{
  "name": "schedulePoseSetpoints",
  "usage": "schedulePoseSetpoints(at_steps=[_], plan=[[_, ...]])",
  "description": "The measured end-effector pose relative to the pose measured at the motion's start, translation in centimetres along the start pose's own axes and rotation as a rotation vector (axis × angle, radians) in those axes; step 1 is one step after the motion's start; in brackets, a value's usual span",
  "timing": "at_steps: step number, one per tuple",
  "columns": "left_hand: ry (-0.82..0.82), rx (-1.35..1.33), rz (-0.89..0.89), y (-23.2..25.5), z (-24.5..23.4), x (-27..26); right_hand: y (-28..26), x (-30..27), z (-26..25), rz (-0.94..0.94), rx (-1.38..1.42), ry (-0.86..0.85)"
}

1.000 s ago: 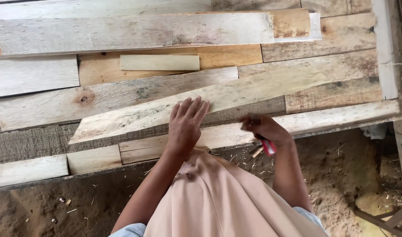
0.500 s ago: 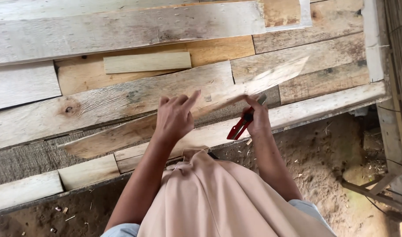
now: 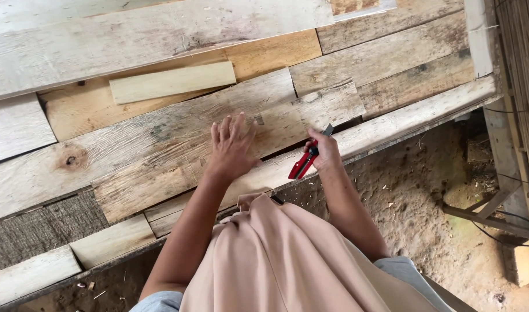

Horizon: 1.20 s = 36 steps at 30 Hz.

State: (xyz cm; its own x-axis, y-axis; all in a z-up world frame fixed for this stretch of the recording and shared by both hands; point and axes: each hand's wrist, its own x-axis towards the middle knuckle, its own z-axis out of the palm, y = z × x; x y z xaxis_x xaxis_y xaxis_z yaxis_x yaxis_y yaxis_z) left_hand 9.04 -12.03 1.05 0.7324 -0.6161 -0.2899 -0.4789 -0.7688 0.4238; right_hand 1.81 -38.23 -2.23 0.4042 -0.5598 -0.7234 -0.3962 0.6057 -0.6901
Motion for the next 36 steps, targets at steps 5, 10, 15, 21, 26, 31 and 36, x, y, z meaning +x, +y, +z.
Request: schedulePoseSetpoints(at_steps=[5, 10, 15, 21, 26, 31, 36], plan=[[0.075, 0.066, 0.031, -0.6, 1.9, -0.3, 0.1, 0.7, -1.9, -0.045, -0.074, 0.044], [0.07, 0.015, 0.043, -0.7, 2.3, -0.1, -1.7, -1.4, -3.5, -0.217, -0.228, 0.084], [0.09, -0.027, 0.029, -0.1, 1.9, 0.3, -2.0, 1.2, -6.2, -0.428, -0.37, 0.133], [0.429, -0.033, 0.111, -0.8, 5.2, 1.8, -1.0, 1.5, -7.1, -0.511, -0.695, 0.157], [0.539, -0.004, 0.153, -1.6, 8.4, 3.6, -0.8, 2.4, -7.5, -0.529, -0.783, 0.141], [0.551, -0.033, 0.145, -1.4, 8.2, 3.7, -0.4, 3.8, -8.1, -0.554, -0.842, 0.132], [0.464, -0.188, 0.075, -1.0, 7.5, 3.7, -1.1, 3.6, -7.7, -0.531, -0.864, 0.111]])
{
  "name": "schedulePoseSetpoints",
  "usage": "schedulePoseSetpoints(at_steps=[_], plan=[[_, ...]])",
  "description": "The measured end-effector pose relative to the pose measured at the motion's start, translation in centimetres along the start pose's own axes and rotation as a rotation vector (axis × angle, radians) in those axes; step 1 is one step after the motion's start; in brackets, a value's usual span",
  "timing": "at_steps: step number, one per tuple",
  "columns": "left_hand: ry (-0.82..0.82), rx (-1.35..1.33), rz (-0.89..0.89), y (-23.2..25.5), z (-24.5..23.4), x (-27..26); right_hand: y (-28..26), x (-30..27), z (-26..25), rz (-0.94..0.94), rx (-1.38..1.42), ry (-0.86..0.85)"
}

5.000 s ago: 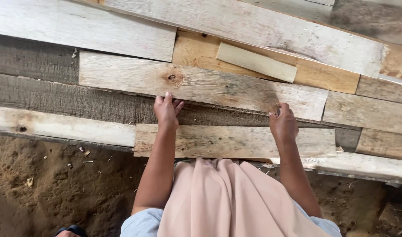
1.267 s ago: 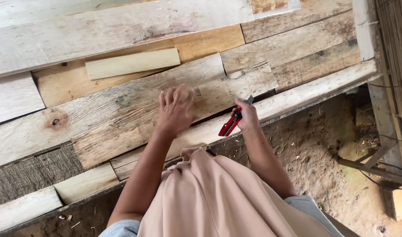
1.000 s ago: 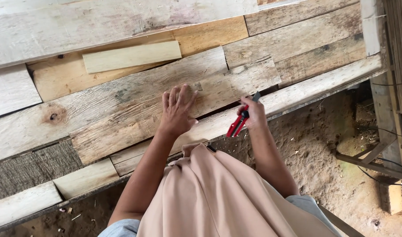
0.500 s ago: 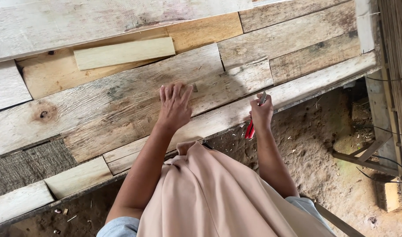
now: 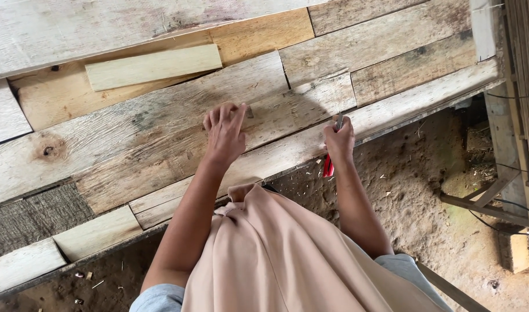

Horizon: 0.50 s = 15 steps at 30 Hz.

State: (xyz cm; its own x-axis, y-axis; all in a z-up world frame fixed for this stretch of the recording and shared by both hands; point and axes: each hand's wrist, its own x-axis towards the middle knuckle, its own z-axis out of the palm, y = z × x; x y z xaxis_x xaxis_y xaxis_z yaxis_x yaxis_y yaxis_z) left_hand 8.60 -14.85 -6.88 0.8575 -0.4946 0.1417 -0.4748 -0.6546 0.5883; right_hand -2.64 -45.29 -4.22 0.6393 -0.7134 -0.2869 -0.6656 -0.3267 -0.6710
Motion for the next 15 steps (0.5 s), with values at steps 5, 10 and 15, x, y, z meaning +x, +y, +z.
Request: schedulePoseSetpoints(at_steps=[5, 10, 15], plan=[[-0.037, -0.105, -0.088, -1.4, 1.9, 1.9, 0.8, 1.0, 0.3, 0.02, -0.001, -0.007], [-0.15, -0.173, -0.14, -0.6, -0.1, 2.5, 2.1, 1.8, 0.7, 0.058, -0.019, -0.016], [-0.2, -0.172, -0.159, -1.6, 0.3, 2.5, 1.9, 1.8, 0.5, 0.07, -0.036, -0.026]])
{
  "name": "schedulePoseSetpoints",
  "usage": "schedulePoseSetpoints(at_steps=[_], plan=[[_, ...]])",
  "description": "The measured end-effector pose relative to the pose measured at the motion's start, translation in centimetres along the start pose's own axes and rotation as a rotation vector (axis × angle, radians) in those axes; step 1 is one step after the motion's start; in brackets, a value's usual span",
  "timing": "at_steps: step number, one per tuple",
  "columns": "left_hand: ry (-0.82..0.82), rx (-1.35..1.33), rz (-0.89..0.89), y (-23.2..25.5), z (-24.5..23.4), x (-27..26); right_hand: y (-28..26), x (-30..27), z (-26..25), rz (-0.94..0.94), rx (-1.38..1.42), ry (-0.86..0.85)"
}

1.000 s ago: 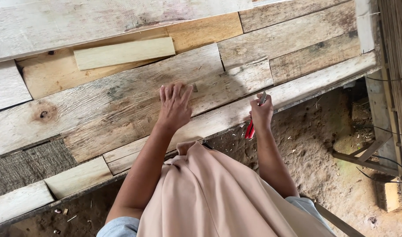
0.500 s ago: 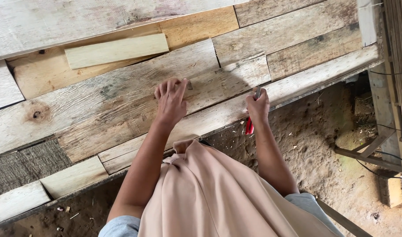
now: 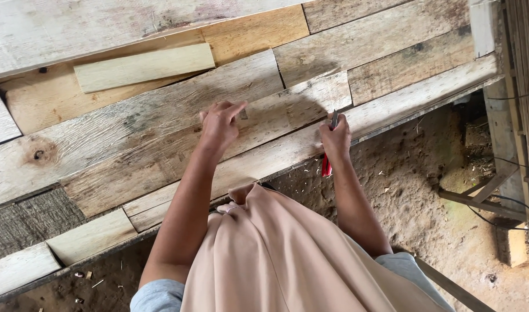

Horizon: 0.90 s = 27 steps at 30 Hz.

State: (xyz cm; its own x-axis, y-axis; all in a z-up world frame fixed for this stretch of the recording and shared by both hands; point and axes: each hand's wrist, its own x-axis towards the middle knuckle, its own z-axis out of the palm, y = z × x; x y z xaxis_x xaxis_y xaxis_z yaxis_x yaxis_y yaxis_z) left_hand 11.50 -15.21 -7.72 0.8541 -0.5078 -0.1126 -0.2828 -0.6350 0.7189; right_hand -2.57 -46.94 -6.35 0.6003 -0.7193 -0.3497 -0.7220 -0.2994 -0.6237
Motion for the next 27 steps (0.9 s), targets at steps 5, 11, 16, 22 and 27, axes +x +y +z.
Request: schedulePoseSetpoints(at_steps=[5, 11, 16, 22, 27], plan=[[-0.059, -0.031, -0.036, 0.3, -0.3, 0.4, -1.1, -0.6, -0.2, 0.002, 0.023, -0.009], [-0.064, -0.023, -0.034, -0.4, 0.3, 0.3, -0.9, -0.3, -0.3, 0.011, 0.035, 0.001], [-0.009, 0.057, -0.001, 1.3, -0.4, 0.1, -2.2, -1.1, -0.6, 0.009, 0.019, -0.004], [0.167, 0.101, 0.138, 2.8, -0.8, -0.4, -0.6, 0.6, -0.4, 0.002, -0.037, 0.018], [0.239, 0.213, 0.202, 2.6, -0.2, -0.6, -0.6, 0.7, -0.4, -0.005, -0.171, 0.001]])
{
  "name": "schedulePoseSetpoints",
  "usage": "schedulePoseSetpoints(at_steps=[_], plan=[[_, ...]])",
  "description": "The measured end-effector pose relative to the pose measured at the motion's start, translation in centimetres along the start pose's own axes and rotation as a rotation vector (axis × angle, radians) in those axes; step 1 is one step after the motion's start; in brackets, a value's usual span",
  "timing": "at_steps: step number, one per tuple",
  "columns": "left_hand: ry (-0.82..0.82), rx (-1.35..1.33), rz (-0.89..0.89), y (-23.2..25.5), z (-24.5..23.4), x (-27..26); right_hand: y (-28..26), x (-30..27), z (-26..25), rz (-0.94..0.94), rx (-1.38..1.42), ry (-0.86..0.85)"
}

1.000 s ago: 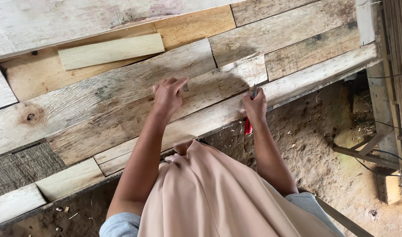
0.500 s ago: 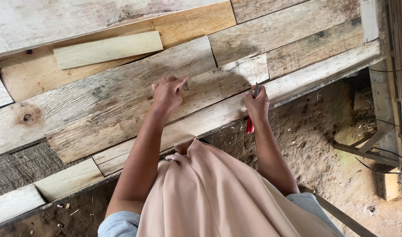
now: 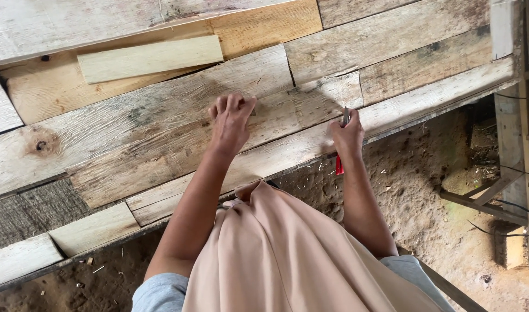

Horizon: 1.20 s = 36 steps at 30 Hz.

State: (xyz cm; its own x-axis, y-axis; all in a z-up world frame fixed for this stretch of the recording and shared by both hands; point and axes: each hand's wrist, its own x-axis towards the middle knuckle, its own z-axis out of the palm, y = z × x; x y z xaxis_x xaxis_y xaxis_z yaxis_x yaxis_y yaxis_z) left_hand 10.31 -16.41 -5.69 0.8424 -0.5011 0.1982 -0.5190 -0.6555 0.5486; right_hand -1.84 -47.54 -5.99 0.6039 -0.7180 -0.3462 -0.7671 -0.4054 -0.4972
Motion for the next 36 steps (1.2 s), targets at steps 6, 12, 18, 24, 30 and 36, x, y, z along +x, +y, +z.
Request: schedulePoseSetpoints(at_steps=[6, 12, 18, 24, 30, 36], plan=[[-0.011, 0.173, 0.016, -0.9, 3.3, -1.4, -1.4, -1.2, -0.6, -0.045, -0.11, 0.0], [-0.062, 0.198, -0.179, 2.6, 0.7, -4.1, -0.5, -0.3, -0.3, -0.03, -0.223, -0.005], [0.04, 0.299, -0.122, 0.8, 4.1, -5.3, -0.4, 0.1, -0.7, -0.062, -0.28, -0.033], [0.17, 0.305, -0.095, 0.5, 5.5, -5.6, -0.2, 0.4, -0.9, -0.099, -0.284, -0.063], [0.116, 0.29, -0.14, 1.4, 4.9, -6.1, 0.4, 0.8, -0.6, -0.084, -0.312, -0.053], [0.081, 0.306, -0.177, 2.2, 4.2, -6.0, 0.4, 0.8, -0.7, -0.07, -0.33, -0.063]])
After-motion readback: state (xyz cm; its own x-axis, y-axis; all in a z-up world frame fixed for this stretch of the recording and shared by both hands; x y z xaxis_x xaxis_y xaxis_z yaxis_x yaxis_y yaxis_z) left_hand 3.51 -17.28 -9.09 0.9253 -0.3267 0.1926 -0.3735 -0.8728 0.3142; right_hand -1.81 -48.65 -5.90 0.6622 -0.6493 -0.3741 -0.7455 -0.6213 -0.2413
